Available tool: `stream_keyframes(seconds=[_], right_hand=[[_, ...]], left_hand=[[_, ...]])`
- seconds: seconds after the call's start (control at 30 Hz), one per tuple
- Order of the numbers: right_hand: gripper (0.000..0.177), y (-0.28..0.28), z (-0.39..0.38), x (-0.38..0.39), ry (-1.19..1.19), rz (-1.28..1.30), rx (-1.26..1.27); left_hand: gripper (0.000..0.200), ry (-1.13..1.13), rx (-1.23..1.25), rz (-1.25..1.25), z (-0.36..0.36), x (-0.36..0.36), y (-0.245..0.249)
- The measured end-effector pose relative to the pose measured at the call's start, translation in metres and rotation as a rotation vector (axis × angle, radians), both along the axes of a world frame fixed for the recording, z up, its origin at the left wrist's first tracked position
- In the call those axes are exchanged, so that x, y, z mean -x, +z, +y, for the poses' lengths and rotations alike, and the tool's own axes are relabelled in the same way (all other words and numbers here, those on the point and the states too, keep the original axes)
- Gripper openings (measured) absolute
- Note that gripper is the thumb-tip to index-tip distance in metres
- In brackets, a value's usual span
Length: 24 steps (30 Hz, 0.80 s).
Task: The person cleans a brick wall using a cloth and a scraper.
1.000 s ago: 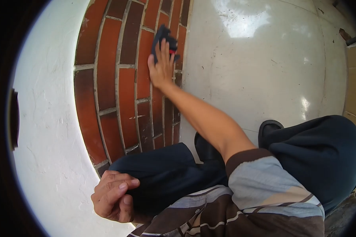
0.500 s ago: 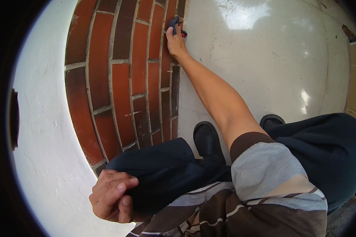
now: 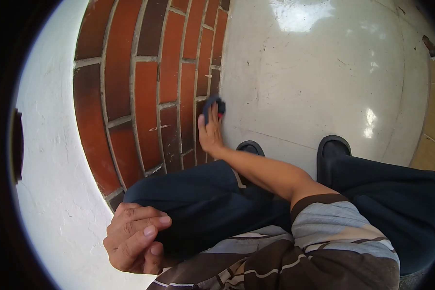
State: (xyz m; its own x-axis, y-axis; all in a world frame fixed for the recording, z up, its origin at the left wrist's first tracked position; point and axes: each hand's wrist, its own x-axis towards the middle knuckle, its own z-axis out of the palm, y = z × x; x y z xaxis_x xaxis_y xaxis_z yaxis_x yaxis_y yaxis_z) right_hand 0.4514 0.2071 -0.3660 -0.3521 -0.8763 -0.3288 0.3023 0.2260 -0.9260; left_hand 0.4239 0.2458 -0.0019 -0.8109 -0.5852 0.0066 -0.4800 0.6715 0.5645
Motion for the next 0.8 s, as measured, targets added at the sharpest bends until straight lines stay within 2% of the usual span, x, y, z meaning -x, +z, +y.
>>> stream_keyframes(seconds=[0.07, 0.17, 0.2, 0.3, 0.37, 0.4, 0.47, 0.57, 0.63, 0.7, 0.77, 0.8], right_hand=[[0.079, 0.011, -0.069, 0.056, -0.200, 0.008, 0.231], [0.084, 0.023, -0.146, 0.129, -0.225, -0.047, 0.276], [0.086, 0.010, -0.159, 0.133, -0.225, -0.096, 0.268], [0.087, -0.002, -0.116, 0.086, -0.181, -0.034, 0.073], [0.078, 0.000, -0.050, 0.017, -0.203, 0.093, 0.126], [0.072, 0.009, -0.011, -0.008, -0.078, 0.195, 0.166], [0.066, 0.018, 0.038, -0.037, 0.072, 0.461, 0.461], [0.062, 0.031, 0.021, 0.000, 0.365, 0.617, 0.651], [0.062, 0.034, -0.034, 0.041, 0.243, 0.692, 0.675], [0.065, 0.047, -0.088, 0.075, -0.032, 0.578, 0.673], [0.066, 0.070, -0.129, 0.099, -0.199, 0.228, 0.446], [0.066, 0.074, -0.127, 0.092, -0.183, 0.310, 0.463]], left_hand=[[0.024, 0.087, 0.038, 0.067, 0.007, -0.003, -0.003], [0.026, 0.087, 0.058, 0.051, 0.011, -0.008, 0.001], [0.027, 0.100, 0.057, 0.051, 0.012, -0.008, 0.001], [0.028, 0.110, 0.064, 0.060, 0.011, -0.005, 0.000], [0.027, 0.119, 0.063, 0.062, 0.010, -0.002, -0.002], [0.026, 0.103, 0.056, 0.061, 0.010, 0.000, -0.002], [0.024, 0.081, 0.030, 0.053, 0.010, 0.004, 0.001], [0.034, -0.074, 0.018, -0.004, 0.005, -0.003, 0.003], [0.034, -0.073, 0.025, 0.004, 0.007, -0.006, 0.003], [0.030, -0.028, 0.046, 0.027, 0.011, -0.007, 0.004], [0.022, 0.063, 0.089, 0.084, 0.016, -0.005, 0.001], [0.022, 0.079, 0.094, 0.091, 0.019, -0.005, -0.001]])
